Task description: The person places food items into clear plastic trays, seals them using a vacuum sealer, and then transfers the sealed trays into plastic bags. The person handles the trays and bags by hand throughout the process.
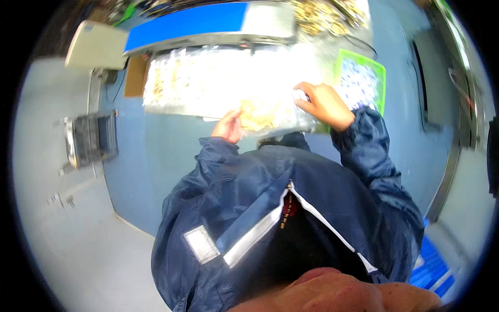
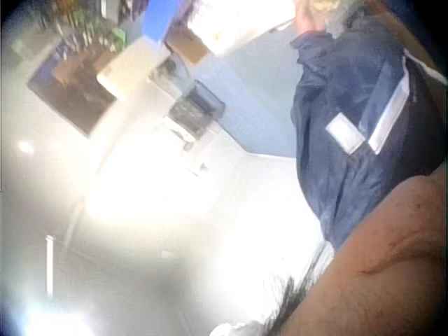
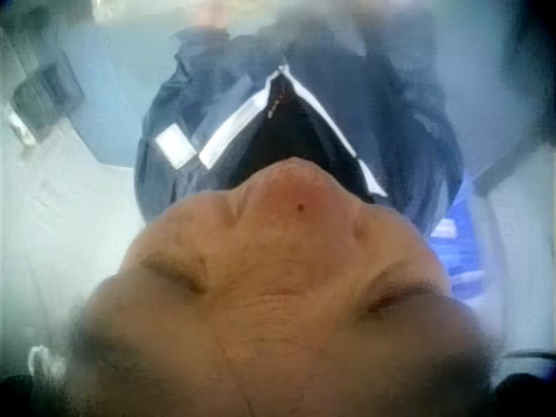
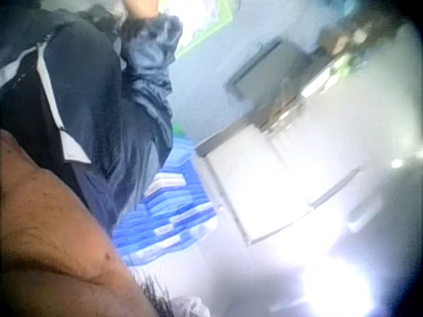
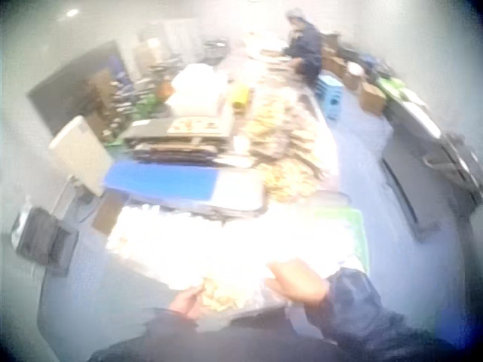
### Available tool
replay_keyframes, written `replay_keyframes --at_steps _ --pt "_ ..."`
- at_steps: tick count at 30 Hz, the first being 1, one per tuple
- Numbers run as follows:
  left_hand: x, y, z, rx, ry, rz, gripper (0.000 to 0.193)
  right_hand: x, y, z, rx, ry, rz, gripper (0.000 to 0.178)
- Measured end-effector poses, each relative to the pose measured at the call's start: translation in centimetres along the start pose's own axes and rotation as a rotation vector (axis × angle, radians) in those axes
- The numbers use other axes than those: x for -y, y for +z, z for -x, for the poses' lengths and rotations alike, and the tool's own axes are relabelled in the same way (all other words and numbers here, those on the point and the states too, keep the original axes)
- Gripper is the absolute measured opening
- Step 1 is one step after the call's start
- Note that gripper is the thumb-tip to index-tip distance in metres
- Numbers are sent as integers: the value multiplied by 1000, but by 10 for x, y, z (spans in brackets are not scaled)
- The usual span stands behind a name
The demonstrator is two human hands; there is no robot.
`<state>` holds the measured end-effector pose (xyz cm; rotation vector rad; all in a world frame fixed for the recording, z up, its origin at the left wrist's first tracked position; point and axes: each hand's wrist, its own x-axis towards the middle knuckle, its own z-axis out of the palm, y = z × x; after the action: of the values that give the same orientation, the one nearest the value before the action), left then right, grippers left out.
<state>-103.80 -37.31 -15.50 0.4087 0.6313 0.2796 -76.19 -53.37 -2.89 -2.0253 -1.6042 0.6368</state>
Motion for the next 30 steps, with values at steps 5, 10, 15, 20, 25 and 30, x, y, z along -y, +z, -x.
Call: replay_keyframes --at_steps 5,10,15,20,25,30 --pt "-17 1 29 170 -15 85 46 52 4 -21 -2 -60 243 20" --pt "-13 -36 32 202 85 101 52 88 11 -46 158 -127 213 20" --pt "-19 -62 32 240 115 176 54 109 10 -73 316 -5 22 32" --pt "-26 -83 23 237 95 325 54 120 24 -72 151 23 -153 34" --pt "-52 -94 20 197 83 402 47 111 32 -89 72 -7 -145 25" --pt "-125 -109 11 66 335 344 39 -68 26 -97 -390 298 -170 27"
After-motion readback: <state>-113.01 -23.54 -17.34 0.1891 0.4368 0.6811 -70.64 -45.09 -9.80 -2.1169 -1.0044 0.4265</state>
